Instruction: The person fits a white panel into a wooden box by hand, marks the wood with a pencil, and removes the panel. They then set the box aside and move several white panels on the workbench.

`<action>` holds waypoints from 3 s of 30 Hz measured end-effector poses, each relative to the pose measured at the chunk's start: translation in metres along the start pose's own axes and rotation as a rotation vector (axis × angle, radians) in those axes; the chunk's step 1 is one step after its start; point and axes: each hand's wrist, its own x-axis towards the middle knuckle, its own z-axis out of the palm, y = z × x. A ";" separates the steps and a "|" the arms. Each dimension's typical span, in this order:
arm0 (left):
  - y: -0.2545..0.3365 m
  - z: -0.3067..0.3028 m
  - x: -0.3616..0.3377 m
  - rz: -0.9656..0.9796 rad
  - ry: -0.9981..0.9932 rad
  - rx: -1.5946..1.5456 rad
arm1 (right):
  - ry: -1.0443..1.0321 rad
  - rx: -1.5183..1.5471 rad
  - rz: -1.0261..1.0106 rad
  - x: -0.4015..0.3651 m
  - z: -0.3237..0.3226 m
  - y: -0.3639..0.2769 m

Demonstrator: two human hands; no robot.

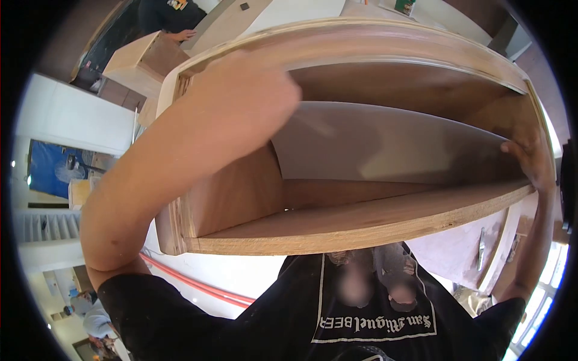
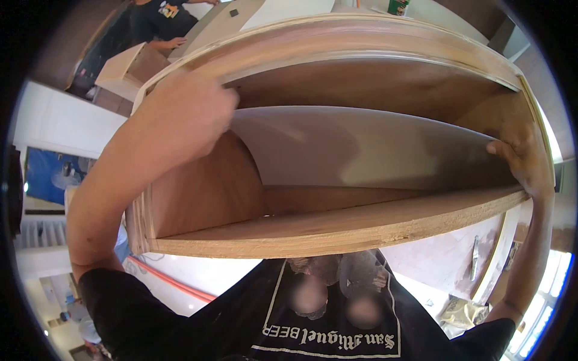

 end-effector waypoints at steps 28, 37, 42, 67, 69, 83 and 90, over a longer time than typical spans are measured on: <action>0.016 -0.018 0.023 0.053 0.228 -0.180 | -1.099 0.466 -0.185 0.066 0.057 -0.237; 0.012 -0.008 0.036 0.069 0.171 -0.226 | -1.647 0.129 -0.542 0.117 0.220 -0.306; 0.017 0.009 0.032 0.050 0.251 -0.246 | -1.752 0.174 -0.428 0.107 0.273 -0.321; 0.012 -0.002 0.053 0.069 -0.001 -0.360 | -1.766 0.546 0.007 0.071 0.265 -0.308; 0.014 -0.003 0.058 0.062 -0.041 -0.357 | -1.740 0.586 0.051 0.069 0.257 -0.306; 0.029 0.012 0.119 -0.176 -0.325 -0.291 | -0.609 0.290 -0.126 0.090 -0.089 -0.115; 0.044 0.011 0.091 -0.114 -0.149 -0.209 | -0.540 -0.319 0.413 -0.010 -0.051 0.006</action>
